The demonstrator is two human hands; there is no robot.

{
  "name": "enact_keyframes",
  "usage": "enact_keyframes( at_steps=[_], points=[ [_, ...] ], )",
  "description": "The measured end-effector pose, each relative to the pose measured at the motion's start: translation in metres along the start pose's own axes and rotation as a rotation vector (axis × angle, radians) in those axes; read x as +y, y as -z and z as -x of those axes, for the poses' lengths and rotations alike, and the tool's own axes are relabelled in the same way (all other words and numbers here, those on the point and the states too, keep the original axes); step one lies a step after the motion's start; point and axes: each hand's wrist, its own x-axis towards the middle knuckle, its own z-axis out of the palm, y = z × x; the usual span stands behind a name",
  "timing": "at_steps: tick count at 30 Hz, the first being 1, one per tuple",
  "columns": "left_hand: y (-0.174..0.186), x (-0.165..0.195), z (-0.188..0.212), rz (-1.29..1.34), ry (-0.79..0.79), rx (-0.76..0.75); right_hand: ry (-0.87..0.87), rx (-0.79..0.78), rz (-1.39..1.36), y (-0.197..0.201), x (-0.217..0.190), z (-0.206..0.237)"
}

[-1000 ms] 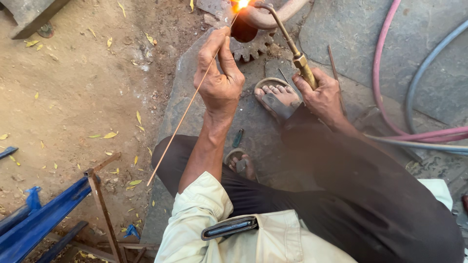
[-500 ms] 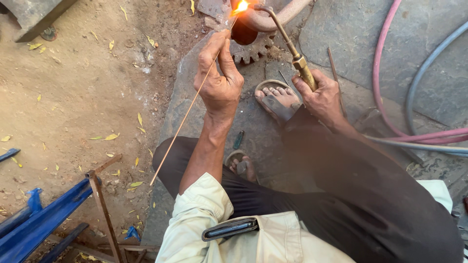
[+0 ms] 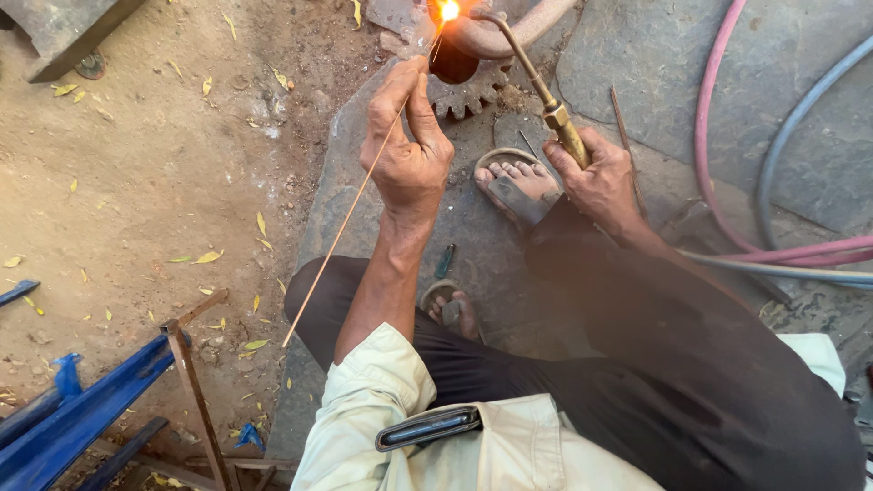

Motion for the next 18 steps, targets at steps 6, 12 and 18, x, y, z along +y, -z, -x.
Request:
enact_keyframes(
  at_steps=[6,12,18],
  points=[
    [-0.0024,0.0007,0.0011,0.000,0.030,0.006,0.055,0.026,0.015,-0.0003,0.0038,-0.0007],
    [-0.0003,0.0021,-0.0005,0.003,0.024,0.004,0.016,0.009,0.038,-0.0004,0.0037,-0.0003],
    [-0.0007,0.0017,-0.0011,-0.002,0.026,0.006,0.096,0.040,0.039,-0.0013,0.0076,-0.0012]
  ],
)
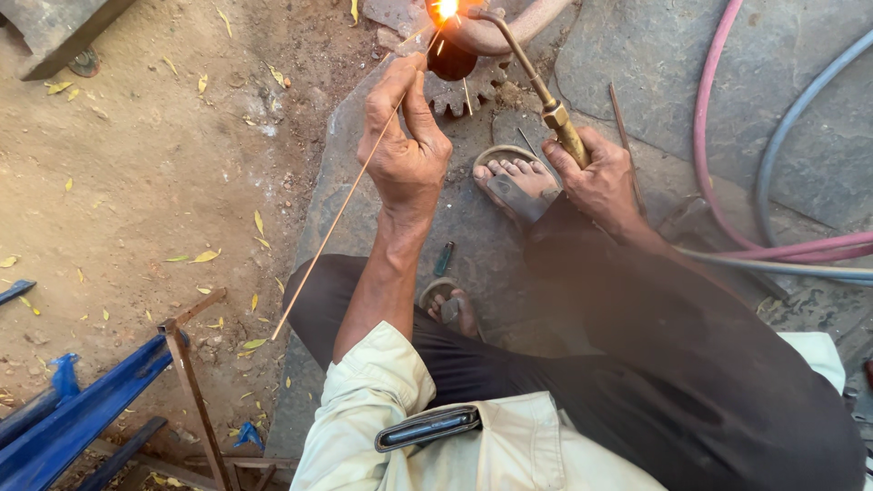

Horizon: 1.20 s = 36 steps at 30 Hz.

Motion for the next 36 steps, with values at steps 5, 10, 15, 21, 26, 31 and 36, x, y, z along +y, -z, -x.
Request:
enact_keyframes(
  at_steps=[5,10,15,21,26,31,36],
  points=[
    [0.0000,-0.0019,0.0024,0.014,0.009,0.002,-0.061,-0.020,0.007,0.0001,0.0017,0.0011],
    [-0.0006,-0.0045,0.0045,0.023,0.002,-0.006,-0.022,-0.020,-0.011,0.0005,0.0008,0.0013],
    [-0.0010,-0.0061,0.0039,0.020,-0.004,-0.002,-0.015,-0.028,-0.012,0.0006,-0.0003,0.0008],
    [-0.0006,-0.0058,0.0054,0.032,0.002,-0.005,-0.058,-0.026,-0.014,0.0009,-0.0037,0.0026],
    [-0.0016,-0.0067,0.0054,0.049,0.021,0.001,0.017,-0.003,-0.008,0.0012,-0.0031,0.0020],
    [-0.0023,-0.0062,0.0060,0.053,0.017,0.004,-0.005,-0.015,-0.035,-0.0005,0.0015,0.0025],
    [-0.0019,-0.0080,0.0083,0.053,0.019,0.003,-0.016,-0.012,-0.007,-0.0016,0.0037,0.0031]
  ],
)
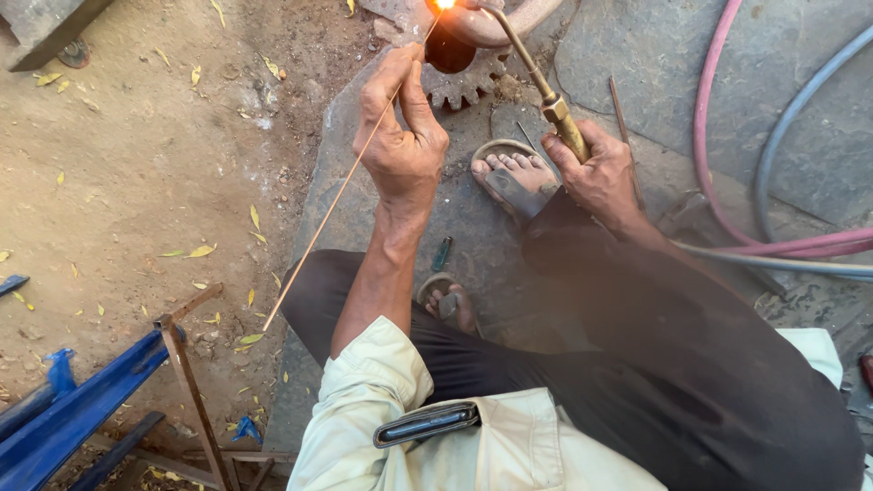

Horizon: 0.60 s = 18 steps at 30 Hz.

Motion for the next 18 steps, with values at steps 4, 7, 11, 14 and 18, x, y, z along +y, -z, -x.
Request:
enact_keyframes(
  at_steps=[4,7,11,14,18],
  points=[
    [-0.0008,-0.0026,0.0017,0.014,0.001,-0.002,-0.024,-0.002,-0.013,-0.0004,-0.0013,0.0004],
    [-0.0006,-0.0032,0.0015,-0.005,-0.003,-0.003,-0.041,-0.006,0.000,-0.0005,-0.0026,-0.0005],
    [0.0004,-0.0022,-0.0007,-0.028,-0.023,0.007,0.034,0.012,-0.026,-0.0011,-0.0030,-0.0002],
    [0.0025,0.0003,-0.0008,-0.038,-0.022,-0.012,0.007,0.008,0.015,-0.0008,-0.0021,0.0010],
    [0.0018,0.0020,-0.0004,0.010,-0.019,0.004,0.050,0.029,-0.029,-0.0022,-0.0007,0.0003]
  ],
)
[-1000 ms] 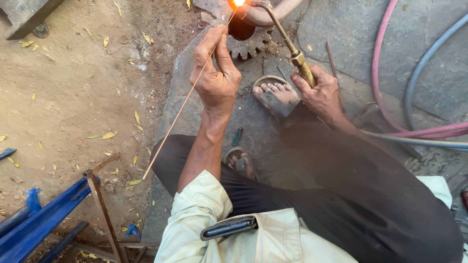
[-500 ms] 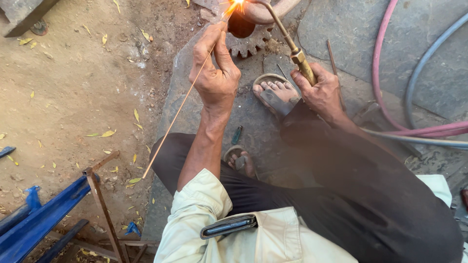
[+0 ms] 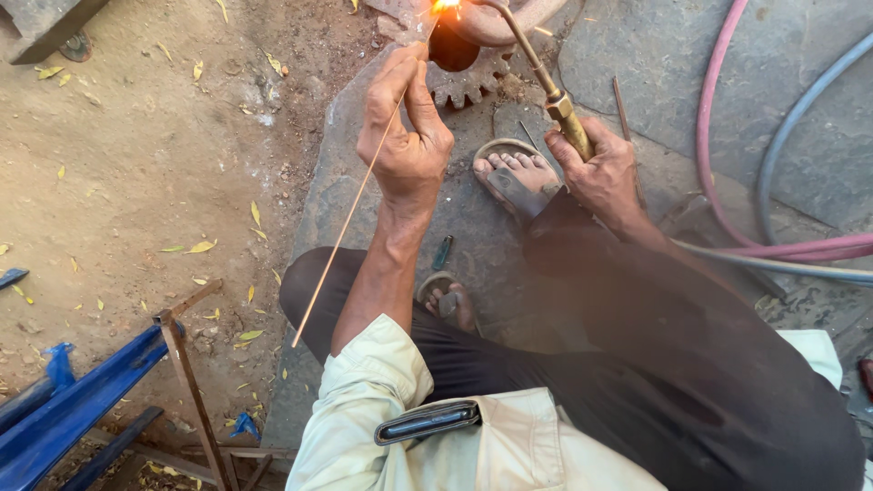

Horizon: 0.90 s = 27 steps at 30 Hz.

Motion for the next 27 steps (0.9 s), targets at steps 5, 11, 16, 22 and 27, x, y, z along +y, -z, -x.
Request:
enact_keyframes(
  at_steps=[5,11,16,22,27],
  points=[
    [0.000,-0.001,0.000,-0.014,0.002,0.007,-0.036,-0.015,-0.012,-0.001,0.001,0.000],
    [0.001,0.000,0.001,-0.027,0.016,0.018,-0.029,-0.017,-0.007,0.000,-0.003,0.001],
    [0.000,-0.004,-0.001,0.004,0.000,0.003,-0.060,-0.011,0.053,0.001,-0.009,-0.002],
    [0.001,-0.003,0.002,-0.035,0.001,0.019,-0.056,-0.034,0.014,0.002,-0.009,0.001],
    [-0.001,-0.004,0.001,0.003,0.021,0.021,-0.013,-0.007,0.043,0.000,-0.005,-0.001]
  ],
)
